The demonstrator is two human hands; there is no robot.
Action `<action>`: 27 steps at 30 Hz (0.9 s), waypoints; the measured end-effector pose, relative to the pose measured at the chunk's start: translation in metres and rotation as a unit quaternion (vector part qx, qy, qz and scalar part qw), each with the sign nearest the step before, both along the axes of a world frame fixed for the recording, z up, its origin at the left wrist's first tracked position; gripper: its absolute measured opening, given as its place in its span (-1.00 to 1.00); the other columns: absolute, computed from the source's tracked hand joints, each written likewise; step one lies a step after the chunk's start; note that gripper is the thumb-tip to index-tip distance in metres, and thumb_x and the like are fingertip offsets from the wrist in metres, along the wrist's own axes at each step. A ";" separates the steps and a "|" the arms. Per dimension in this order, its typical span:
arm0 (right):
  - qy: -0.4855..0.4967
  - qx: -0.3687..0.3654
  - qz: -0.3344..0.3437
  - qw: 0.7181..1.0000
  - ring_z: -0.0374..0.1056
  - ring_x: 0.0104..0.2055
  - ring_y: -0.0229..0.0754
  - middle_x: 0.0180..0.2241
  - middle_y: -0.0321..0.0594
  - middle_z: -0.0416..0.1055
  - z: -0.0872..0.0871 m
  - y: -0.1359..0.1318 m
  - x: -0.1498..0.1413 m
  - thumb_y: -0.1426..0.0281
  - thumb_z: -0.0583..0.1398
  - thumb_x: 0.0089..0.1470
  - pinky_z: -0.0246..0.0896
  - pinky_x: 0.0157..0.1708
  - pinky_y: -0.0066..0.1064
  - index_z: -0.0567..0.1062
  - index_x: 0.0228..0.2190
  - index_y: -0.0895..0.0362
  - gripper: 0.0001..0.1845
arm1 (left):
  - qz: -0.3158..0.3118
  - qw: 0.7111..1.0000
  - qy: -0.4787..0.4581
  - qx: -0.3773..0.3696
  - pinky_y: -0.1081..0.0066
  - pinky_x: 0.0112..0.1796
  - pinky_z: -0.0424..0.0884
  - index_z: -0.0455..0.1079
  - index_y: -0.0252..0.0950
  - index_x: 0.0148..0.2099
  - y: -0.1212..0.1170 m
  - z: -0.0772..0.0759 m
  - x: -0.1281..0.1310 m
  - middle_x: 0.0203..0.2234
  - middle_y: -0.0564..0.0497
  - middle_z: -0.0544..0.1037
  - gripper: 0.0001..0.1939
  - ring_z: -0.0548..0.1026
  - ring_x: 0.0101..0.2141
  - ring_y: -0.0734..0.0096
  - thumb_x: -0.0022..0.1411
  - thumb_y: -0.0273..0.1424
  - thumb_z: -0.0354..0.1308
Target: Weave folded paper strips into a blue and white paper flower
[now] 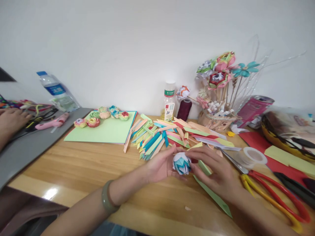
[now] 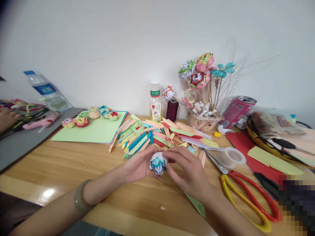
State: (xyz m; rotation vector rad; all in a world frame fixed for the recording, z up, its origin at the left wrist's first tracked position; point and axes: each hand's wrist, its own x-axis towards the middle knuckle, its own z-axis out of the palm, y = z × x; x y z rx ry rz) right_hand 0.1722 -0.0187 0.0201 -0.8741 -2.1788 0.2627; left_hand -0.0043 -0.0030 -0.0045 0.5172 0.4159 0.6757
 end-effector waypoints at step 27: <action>-0.046 0.093 -0.064 0.993 0.35 -0.45 -0.23 -0.45 -0.23 0.45 -0.015 0.001 0.006 0.48 0.16 -0.01 0.24 -0.48 -0.41 0.45 -0.35 0.03 -0.85 | 0.039 0.993 0.086 0.072 0.38 -0.44 0.42 0.39 -0.33 -0.19 -0.004 -0.002 0.004 -0.37 -0.07 0.43 -0.77 0.41 -0.40 0.41 0.12 -0.35 0.03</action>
